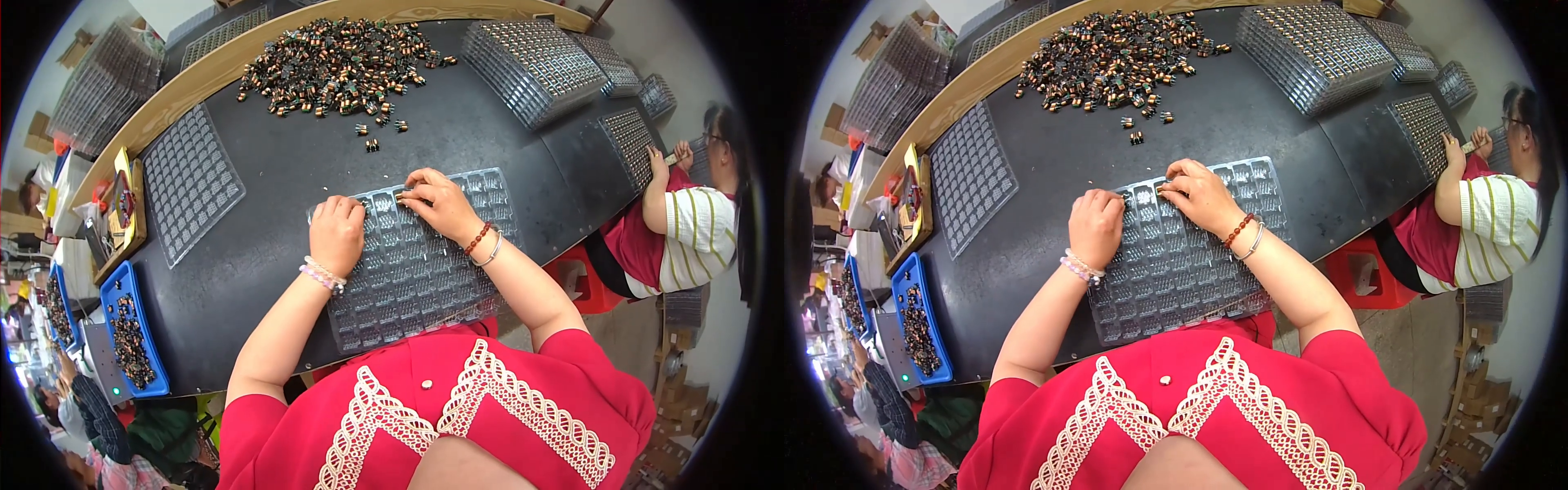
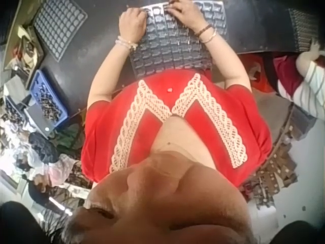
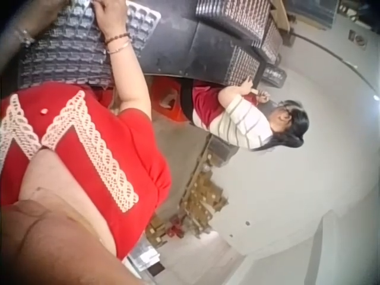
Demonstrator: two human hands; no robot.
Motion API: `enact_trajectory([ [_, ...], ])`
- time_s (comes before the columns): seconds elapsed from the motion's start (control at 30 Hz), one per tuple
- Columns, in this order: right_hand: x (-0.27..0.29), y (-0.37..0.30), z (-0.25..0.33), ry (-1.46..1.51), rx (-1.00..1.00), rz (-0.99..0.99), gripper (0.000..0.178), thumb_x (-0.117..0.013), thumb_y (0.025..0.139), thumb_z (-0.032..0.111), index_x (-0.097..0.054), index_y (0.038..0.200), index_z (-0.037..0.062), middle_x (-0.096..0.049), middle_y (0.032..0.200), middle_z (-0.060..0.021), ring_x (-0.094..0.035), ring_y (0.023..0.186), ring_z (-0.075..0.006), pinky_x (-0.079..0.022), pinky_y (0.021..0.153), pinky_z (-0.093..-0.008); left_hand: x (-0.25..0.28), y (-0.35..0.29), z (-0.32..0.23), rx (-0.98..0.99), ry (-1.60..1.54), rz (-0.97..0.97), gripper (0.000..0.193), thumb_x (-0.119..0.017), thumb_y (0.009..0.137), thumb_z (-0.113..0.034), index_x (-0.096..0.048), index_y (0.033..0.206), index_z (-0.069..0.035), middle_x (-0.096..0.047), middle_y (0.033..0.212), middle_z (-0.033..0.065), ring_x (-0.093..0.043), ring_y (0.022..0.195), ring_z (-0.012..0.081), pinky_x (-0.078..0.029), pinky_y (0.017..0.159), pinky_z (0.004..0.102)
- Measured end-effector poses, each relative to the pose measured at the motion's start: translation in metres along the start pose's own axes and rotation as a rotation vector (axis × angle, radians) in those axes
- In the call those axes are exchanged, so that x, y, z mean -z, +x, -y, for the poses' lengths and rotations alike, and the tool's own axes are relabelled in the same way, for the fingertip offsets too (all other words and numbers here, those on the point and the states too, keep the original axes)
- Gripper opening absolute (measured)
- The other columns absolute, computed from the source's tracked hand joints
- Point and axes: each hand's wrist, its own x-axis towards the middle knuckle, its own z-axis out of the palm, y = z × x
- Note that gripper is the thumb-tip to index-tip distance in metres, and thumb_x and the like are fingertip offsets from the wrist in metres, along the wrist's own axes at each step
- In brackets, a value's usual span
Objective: The person sorts small electronic components by hand, placing them into a plastic grid tray.
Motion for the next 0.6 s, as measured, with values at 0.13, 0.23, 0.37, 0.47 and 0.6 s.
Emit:
enact_trajectory([
  [0.13,0.0,0.0,-0.002,0.009,-0.003,0.0,0.01,-0.069,0.079,0.012,-0.07,0.085,0.0027,-0.061,0.097,-0.0064,-0.061,0.085,-0.0208,-0.049,0.074,-0.0314,-0.003,0.004,-0.016,0.046,0.095,-0.011,0.015,-0.059,0.073,-0.003,-0.062,0.088,-0.006,-0.06,0.082,0.0044,-0.057,0.08,0.0227,-0.045,0.075,0.0361],
  [0.23,0.0,0.001,0.002,-0.004,0.001,-0.004,0.01,-0.069,0.079,0.011,-0.069,0.085,0.0027,-0.061,0.097,-0.0067,-0.061,0.085,-0.0213,-0.049,0.073,-0.0307,-0.001,0.001,-0.016,0.001,0.166,0.082,0.019,-0.059,0.072,-0.004,-0.064,0.09,-0.007,-0.062,0.085,0.0045,-0.058,0.082,0.0225,-0.045,0.076,0.0351],
  [0.37,0.004,0.002,-0.004,0.038,-0.036,0.022,0.01,-0.068,0.08,0.01,-0.069,0.086,0.0016,-0.062,0.1,-0.0072,-0.062,0.086,-0.0189,-0.05,0.074,-0.0294,0.012,0.012,-0.011,-0.073,0.116,0.14,0.018,-0.058,0.075,-0.005,-0.065,0.091,-0.008,-0.065,0.09,0.0068,-0.06,0.086,0.0245,-0.046,0.075,0.0364],
  [0.47,0.015,0.016,-0.017,0.444,-0.35,0.005,0.014,-0.066,0.082,0.009,-0.069,0.092,0.0003,-0.063,0.104,-0.0085,-0.061,0.09,-0.0141,-0.05,0.078,-0.0282,0.008,0.045,0.009,0.21,-0.057,0.193,0.017,-0.058,0.08,-0.012,-0.063,0.096,-0.009,-0.062,0.088,0.0125,-0.059,0.088,0.0271,-0.049,0.07,0.0409],
  [0.6,0.014,0.066,-0.023,-0.051,-0.217,-0.134,0.02,-0.066,0.081,0.019,-0.069,0.099,0.0109,-0.064,0.103,-0.0051,-0.063,0.09,-0.0245,-0.052,0.076,-0.0337,-0.038,0.087,0.022,0.367,0.004,0.052,0.022,-0.061,0.084,-0.026,-0.065,0.099,-0.011,-0.063,0.095,0.0093,-0.06,0.092,0.0267,-0.05,0.076,0.0397],
])
